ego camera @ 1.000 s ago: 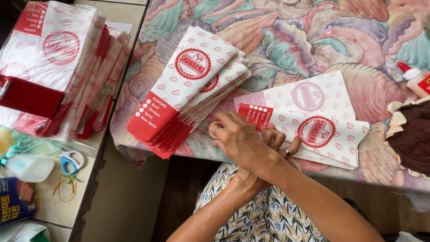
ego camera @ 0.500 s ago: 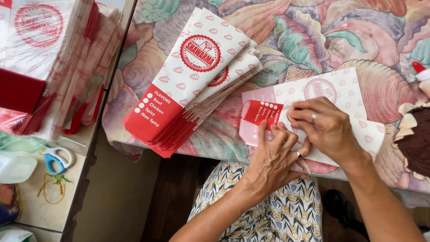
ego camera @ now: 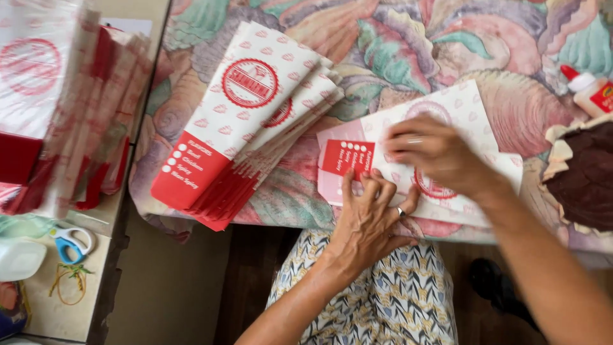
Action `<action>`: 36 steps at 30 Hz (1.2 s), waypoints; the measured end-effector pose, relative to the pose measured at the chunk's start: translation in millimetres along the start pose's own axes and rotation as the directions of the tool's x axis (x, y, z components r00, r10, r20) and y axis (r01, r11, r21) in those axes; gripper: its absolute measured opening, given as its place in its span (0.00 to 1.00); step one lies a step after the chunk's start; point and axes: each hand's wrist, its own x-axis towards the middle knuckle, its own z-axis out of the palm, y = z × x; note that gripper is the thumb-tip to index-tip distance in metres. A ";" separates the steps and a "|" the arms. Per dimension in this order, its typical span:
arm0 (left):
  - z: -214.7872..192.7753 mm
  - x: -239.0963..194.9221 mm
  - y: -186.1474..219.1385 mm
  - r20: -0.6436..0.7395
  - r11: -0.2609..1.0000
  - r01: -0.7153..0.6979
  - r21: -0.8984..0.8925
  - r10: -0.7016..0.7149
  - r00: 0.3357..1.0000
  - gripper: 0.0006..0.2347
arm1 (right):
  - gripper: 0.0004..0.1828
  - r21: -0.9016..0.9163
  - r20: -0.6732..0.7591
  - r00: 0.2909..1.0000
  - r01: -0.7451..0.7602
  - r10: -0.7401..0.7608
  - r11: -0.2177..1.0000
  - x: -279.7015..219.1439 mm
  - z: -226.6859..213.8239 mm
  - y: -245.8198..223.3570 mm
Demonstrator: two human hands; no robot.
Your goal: Folding and applying adhesive to paper shawarma wraps at a workstation
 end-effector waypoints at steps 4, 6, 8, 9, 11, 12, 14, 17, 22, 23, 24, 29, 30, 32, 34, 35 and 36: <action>-1.0 -1.5 -2.3 -0.112 0.996 0.001 0.091 0.009 0.994 0.40 | 0.14 -0.221 0.014 1.000 -0.017 0.021 0.975 -86.6 -64.9 26.8; 1.6 -1.1 -2.3 -0.078 0.994 -0.003 0.111 0.012 0.997 0.40 | 0.11 -0.104 -0.092 0.972 -0.223 0.214 0.969 -95.5 -77.8 13.1; 1.6 -1.4 -2.3 -0.093 0.995 -0.005 0.096 0.014 0.996 0.40 | 0.13 -0.077 -0.061 0.981 -0.188 0.184 0.979 -82.2 -73.5 15.0; 1.8 -1.5 -2.5 -0.105 0.997 -0.010 0.081 0.018 0.994 0.40 | 0.15 -0.046 -0.034 0.987 -0.156 0.155 0.987 -76.1 -70.9 16.1; 0.9 -1.8 -3.2 -0.108 0.997 -0.015 0.077 0.023 0.994 0.39 | 0.14 -0.022 0.013 0.997 -0.076 0.076 0.997 -46.4 -37.1 23.5; 0.6 -1.8 -3.1 -0.110 0.997 -0.019 0.075 0.027 0.994 0.39 | 0.13 0.007 0.059 0.998 0.005 -0.005 1.000 -31.8 -20.2 27.7; 1.1 -2.6 -2.2 -0.135 0.997 -0.013 0.076 0.023 0.991 0.38 | 0.12 0.070 0.071 0.993 0.092 -0.097 0.993 14.0 19.1 17.4; 7.4 -4.3 -2.0 -0.156 0.998 0.001 0.058 0.008 0.988 0.35 | 0.12 0.145 0.093 0.977 0.176 -0.190 0.974 58.4 57.7 4.2; 0.3 -2.1 -1.8 -0.141 1.000 0.005 0.014 -0.003 0.990 0.36 | 0.13 0.190 0.067 0.979 0.178 -0.194 0.966 20.8 24.3 14.0; -0.4 -1.0 -3.4 -0.146 1.000 -0.001 0.025 0.005 0.989 0.37 | 0.12 0.120 0.067 0.992 0.102 -0.110 0.988 -3.3 1.5 23.0; -1.4 -2.2 -3.3 -0.147 1.000 -0.003 0.026 0.007 0.989 0.39 | 0.11 0.054 0.069 0.997 0.017 -0.021 0.998 -28.8 -20.6 30.0; 2.5 -3.5 -3.3 -0.126 1.000 -0.006 0.009 0.007 0.992 0.39 | 0.15 -0.079 -0.097 0.966 -0.249 0.241 0.965 -107.2 -87.6 14.7; 3.2 -4.0 -3.6 -0.140 1.000 -0.009 0.008 0.010 0.990 0.40 | 0.15 -0.032 -0.150 0.949 -0.286 0.278 0.958 -113.3 -89.2 14.0; -0.1 -3.7 -3.0 -0.137 1.000 -0.011 0.021 0.014 0.990 0.40 | 0.14 -0.036 -0.115 0.968 -0.229 0.223 0.973 -97.0 -78.5 16.8; -1.3 -3.7 -4.1 -0.128 0.999 -0.011 0.036 0.015 0.992 0.40 | 0.14 -0.032 -0.079 0.983 -0.170 0.167 0.985 -68.8 -54.9 18.6; -0.4 -3.7 -4.5 -0.127 0.999 -0.013 0.040 0.018 0.992 0.39 | 0.15 0.006 -0.024 0.996 -0.082 0.082 0.997 -49.9 -37.2 18.5; 0.7 -3.5 -4.1 -0.125 0.999 -0.021 0.042 0.026 0.992 0.39 | 0.16 0.048 0.025 1.000 0.000 -0.002 0.999 -32.8 -20.1 17.8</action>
